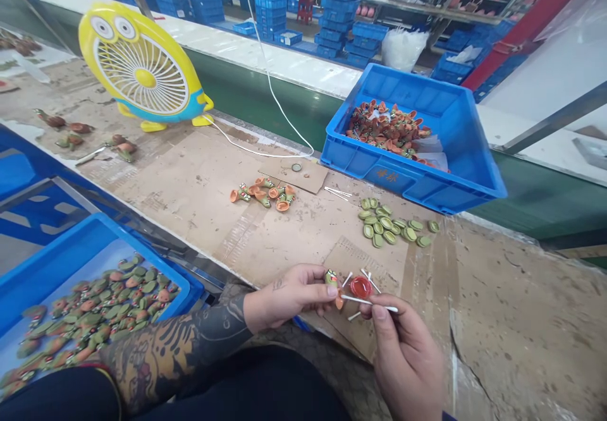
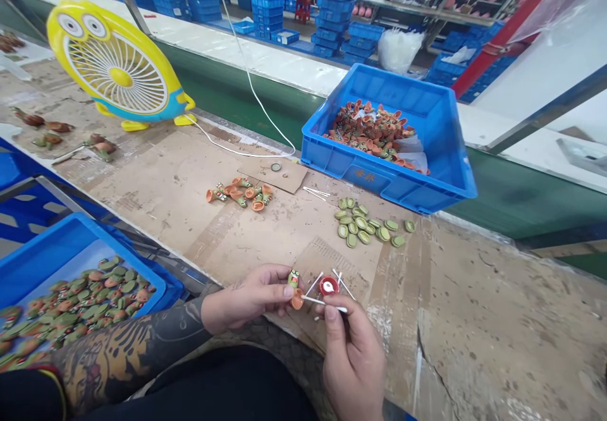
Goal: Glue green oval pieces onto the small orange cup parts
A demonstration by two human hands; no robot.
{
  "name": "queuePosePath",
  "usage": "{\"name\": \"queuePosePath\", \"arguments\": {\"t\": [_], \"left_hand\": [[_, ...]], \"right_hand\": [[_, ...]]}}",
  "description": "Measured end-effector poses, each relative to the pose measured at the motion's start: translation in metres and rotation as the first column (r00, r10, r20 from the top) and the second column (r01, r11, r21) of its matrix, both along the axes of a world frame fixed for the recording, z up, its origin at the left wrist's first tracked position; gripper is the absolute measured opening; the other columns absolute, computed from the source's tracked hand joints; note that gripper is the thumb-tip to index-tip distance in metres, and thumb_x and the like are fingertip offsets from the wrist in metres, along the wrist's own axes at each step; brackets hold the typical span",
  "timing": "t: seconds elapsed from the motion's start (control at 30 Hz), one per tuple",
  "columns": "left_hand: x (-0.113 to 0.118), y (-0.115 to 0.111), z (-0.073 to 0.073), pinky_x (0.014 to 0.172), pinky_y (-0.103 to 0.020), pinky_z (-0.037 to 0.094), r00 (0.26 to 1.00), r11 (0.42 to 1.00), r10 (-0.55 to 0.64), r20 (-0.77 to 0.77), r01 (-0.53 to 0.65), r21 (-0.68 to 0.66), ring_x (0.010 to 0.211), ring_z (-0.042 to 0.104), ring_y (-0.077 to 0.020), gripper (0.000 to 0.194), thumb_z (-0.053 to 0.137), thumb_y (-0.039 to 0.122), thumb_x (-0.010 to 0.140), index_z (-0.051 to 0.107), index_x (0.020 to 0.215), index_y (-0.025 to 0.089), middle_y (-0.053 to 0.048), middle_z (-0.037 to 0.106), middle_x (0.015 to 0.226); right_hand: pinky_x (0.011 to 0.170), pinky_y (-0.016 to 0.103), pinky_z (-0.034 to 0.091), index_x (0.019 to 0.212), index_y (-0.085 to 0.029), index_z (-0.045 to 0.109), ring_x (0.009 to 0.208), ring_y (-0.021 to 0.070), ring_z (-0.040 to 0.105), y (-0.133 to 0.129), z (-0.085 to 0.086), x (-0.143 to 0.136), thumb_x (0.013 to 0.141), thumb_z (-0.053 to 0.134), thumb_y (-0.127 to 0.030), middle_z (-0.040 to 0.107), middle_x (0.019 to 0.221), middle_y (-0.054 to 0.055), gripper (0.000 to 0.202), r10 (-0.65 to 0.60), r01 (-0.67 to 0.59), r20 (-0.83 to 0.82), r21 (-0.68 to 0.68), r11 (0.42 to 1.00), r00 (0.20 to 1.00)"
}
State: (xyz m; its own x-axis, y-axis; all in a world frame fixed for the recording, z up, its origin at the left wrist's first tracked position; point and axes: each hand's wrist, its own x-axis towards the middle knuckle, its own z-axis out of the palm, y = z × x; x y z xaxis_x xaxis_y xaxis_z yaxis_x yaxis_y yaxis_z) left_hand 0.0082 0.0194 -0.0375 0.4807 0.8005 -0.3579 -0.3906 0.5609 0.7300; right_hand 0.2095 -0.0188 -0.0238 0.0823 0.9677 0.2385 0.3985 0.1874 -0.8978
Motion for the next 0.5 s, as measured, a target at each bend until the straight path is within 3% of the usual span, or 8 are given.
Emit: {"name": "queuePosePath", "arguments": {"t": [0.2, 0.3, 0.4, 0.5], "left_hand": [[-0.010, 0.000, -0.005, 0.064, -0.024, 0.045, 0.998, 0.998, 0.061, -0.035, -0.061, 0.007, 0.068, 0.058, -0.0108, 0.045, 0.093, 0.048, 0.074, 0.075, 0.097, 0.014, -0.003, 0.071, 0.085], [-0.019, 0.001, -0.007, 0.065, -0.024, 0.045, 0.992, 0.993, 0.114, -0.061, -0.112, 0.045, 0.071, 0.058, -0.0116, 0.046, 0.095, 0.047, 0.071, 0.074, 0.096, 0.014, -0.004, 0.071, 0.087], [-0.027, 0.002, -0.005, 0.064, -0.024, 0.045, 0.983, 0.985, 0.167, -0.080, -0.162, 0.063, 0.070, 0.057, -0.0114, 0.047, 0.094, 0.047, 0.072, 0.073, 0.099, 0.014, -0.002, 0.070, 0.086], [-0.034, 0.002, -0.004, 0.064, -0.024, 0.045, 0.974, 0.976, 0.208, -0.088, -0.201, 0.084, 0.067, 0.056, -0.0104, 0.045, 0.093, 0.046, 0.074, 0.073, 0.099, 0.014, -0.001, 0.068, 0.082]], "right_hand": [[0.072, 0.028, 0.057, 0.096, -0.021, 0.073, 0.078, 0.0201, 0.073, 0.009, -0.009, 0.018, 0.100, 0.065, -0.048, 0.077, 0.085, 0.004, 0.028, -0.162, 0.167, 0.075, -0.061, 0.984, 0.984], [0.075, 0.033, 0.056, 0.096, -0.022, 0.076, 0.083, 0.0241, 0.074, 0.018, -0.013, 0.029, 0.097, 0.062, -0.054, 0.078, 0.089, 0.005, 0.035, -0.092, 0.118, 0.211, -0.117, 0.986, 0.973], [0.078, 0.036, 0.055, 0.107, -0.022, 0.078, 0.090, 0.0266, 0.073, 0.030, -0.015, 0.042, 0.095, 0.060, -0.060, 0.080, 0.105, 0.008, 0.044, 0.012, 0.045, 0.299, -0.182, 0.982, 0.954], [0.078, 0.037, 0.055, 0.122, -0.018, 0.074, 0.089, 0.0266, 0.071, 0.058, -0.020, 0.060, 0.096, 0.055, -0.063, 0.077, 0.107, 0.011, 0.055, -0.117, 0.178, 0.352, -0.148, 0.973, 0.929]]}}
